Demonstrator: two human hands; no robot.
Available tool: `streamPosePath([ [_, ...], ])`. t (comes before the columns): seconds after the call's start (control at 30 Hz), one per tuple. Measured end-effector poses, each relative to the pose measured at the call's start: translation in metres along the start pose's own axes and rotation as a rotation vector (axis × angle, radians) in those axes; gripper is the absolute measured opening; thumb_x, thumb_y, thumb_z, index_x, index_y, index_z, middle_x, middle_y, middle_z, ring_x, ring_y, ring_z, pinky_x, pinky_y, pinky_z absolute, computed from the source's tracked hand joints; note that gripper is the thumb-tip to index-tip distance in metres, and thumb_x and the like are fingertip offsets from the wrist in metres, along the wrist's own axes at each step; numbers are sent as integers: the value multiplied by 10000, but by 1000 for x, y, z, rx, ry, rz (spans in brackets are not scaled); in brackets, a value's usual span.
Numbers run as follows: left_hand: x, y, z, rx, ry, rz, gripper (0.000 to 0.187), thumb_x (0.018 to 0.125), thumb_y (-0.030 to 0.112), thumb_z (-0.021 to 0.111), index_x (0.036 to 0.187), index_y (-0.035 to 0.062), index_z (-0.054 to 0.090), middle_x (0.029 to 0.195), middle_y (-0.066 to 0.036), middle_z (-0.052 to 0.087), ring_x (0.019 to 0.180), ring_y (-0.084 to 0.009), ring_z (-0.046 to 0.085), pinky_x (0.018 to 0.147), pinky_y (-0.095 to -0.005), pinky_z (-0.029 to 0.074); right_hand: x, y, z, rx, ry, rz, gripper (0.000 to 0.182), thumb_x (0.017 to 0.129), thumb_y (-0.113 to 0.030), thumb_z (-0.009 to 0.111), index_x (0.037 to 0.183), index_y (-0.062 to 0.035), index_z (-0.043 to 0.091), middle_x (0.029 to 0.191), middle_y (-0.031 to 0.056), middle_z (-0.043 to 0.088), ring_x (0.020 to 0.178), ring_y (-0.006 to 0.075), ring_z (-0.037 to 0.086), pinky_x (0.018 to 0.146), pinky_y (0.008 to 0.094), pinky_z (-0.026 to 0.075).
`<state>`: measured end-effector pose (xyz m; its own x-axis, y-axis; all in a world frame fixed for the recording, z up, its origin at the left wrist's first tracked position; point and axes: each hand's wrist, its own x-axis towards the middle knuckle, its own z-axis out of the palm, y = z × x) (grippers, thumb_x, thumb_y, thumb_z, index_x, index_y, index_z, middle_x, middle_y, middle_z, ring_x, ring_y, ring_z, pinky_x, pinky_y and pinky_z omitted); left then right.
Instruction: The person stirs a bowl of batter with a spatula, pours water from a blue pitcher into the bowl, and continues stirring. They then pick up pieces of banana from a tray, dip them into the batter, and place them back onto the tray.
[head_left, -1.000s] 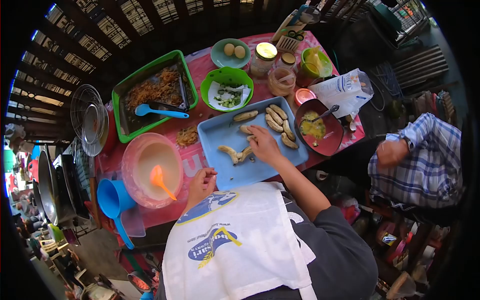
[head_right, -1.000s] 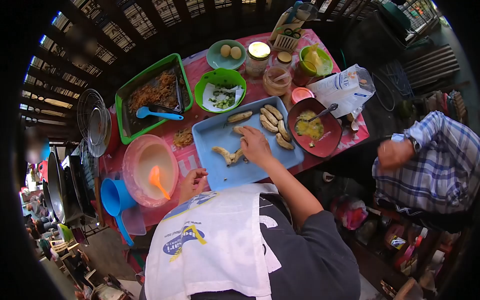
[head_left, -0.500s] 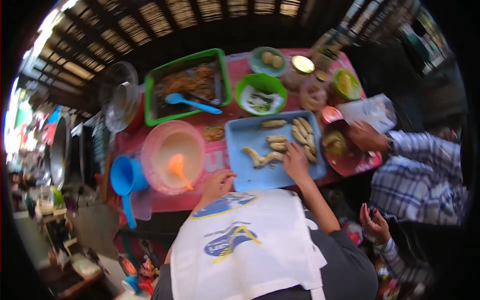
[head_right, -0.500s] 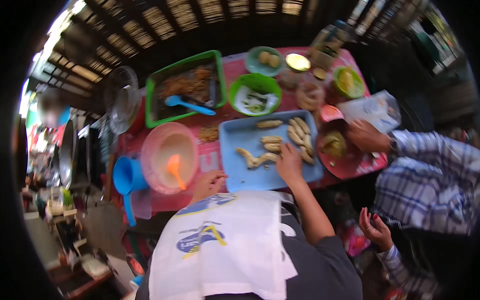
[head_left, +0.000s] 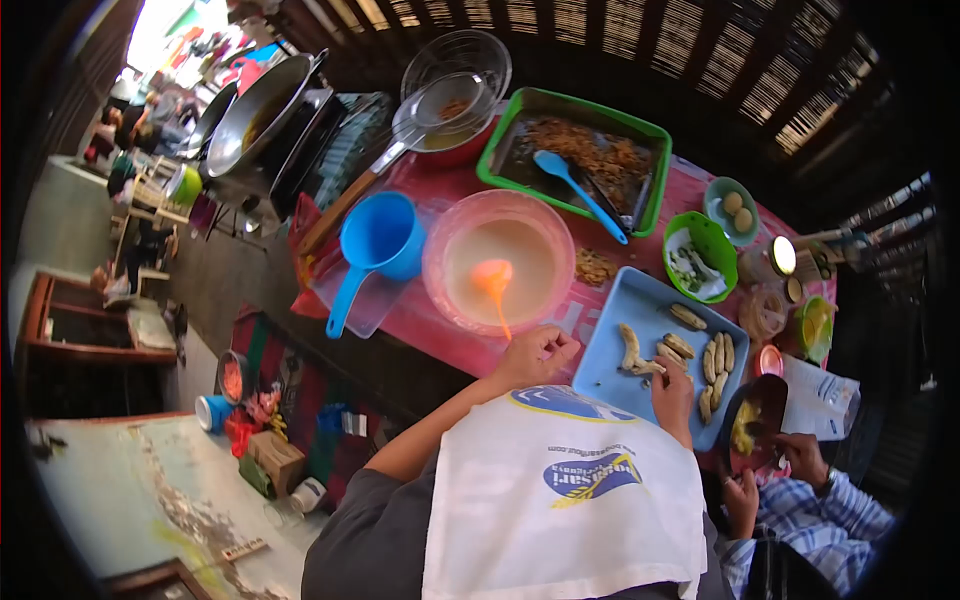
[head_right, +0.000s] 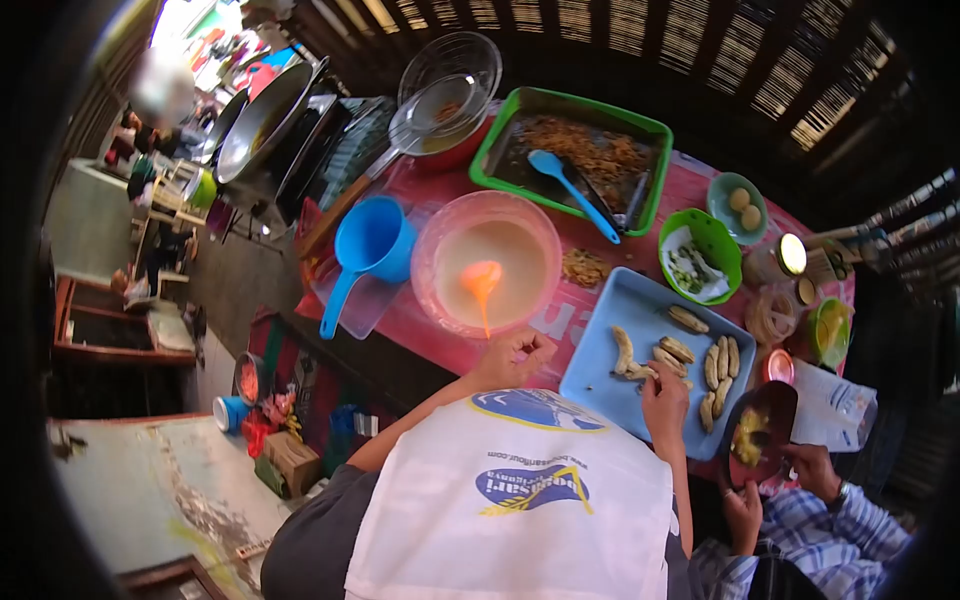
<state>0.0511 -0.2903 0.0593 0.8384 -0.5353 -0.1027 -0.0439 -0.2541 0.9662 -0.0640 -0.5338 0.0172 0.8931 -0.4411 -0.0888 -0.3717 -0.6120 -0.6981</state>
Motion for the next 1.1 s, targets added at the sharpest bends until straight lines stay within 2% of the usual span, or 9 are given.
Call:
streamPosePath([
  [0.23,-2,2,-49,-98,423,57,139,827,144,582,803,8,598,733,-58,598,716,-98,553,620,-235,445,11,-11,1,-54,94,-174,312,700,55,542,990,-45,603,756,103,516,647,207,513,603,345,424],
  [0.33,-3,7,-73,-95,595,121,126,843,134,561,857,12,587,808,-54,600,734,-94,557,634,-229,447,11,-7,0,-34,44,-69,335,705,58,551,1017,-51,600,794,98,548,679,218,533,626,338,437],
  [0.43,-6,13,-91,-25,679,111,160,879,172,516,957,36,548,884,-37,572,787,-91,535,694,-225,443,6,8,4,54,63,-29,350,715,44,566,1045,-69,597,864,107,578,766,251,562,704,326,454],
  [0.53,-6,9,-93,8,713,87,178,880,184,499,976,40,541,915,-45,567,789,-97,528,687,-222,440,1,8,3,-43,149,-221,361,725,6,587,1074,-86,580,984,117,573,934,287,539,826,340,435],
  [0.63,-2,22,-75,-57,684,22,188,896,197,473,966,41,550,946,-47,573,838,-112,537,709,-229,433,-8,1,-6,-96,197,-155,370,729,-26,589,1091,-97,560,1086,124,523,1018,307,487,855,355,420],
  [0.77,-2,23,-53,-85,528,29,161,899,188,474,906,45,549,930,-38,573,833,-100,528,709,-228,424,-39,15,-23,-203,385,-55,371,726,-44,574,1094,-88,551,1088,122,504,1030,312,451,879,378,377],
  [0.87,0,32,-28,-101,338,-34,156,889,142,479,862,10,558,874,-48,582,804,-100,524,717,-228,422,-65,30,-31,-288,501,49,377,725,-62,573,1100,-78,541,1103,131,482,1044,320,429,897,396,348],
  [1.0,12,31,9,8,-105,-121,94,856,93,526,860,9,567,882,-52,591,808,-86,511,735,-219,416,-90,47,-20,-324,575,202,438,730,-102,581,1156,-84,481,1193,142,412,1071,344,398,914,423,321],
  [1.1,18,14,34,131,-258,-173,113,835,117,561,894,20,565,917,-58,568,818,-110,528,710,-242,436,-95,58,-9,-328,618,279,489,730,-138,594,1192,-93,438,1246,160,359,1119,372,352,937,462,283],
])
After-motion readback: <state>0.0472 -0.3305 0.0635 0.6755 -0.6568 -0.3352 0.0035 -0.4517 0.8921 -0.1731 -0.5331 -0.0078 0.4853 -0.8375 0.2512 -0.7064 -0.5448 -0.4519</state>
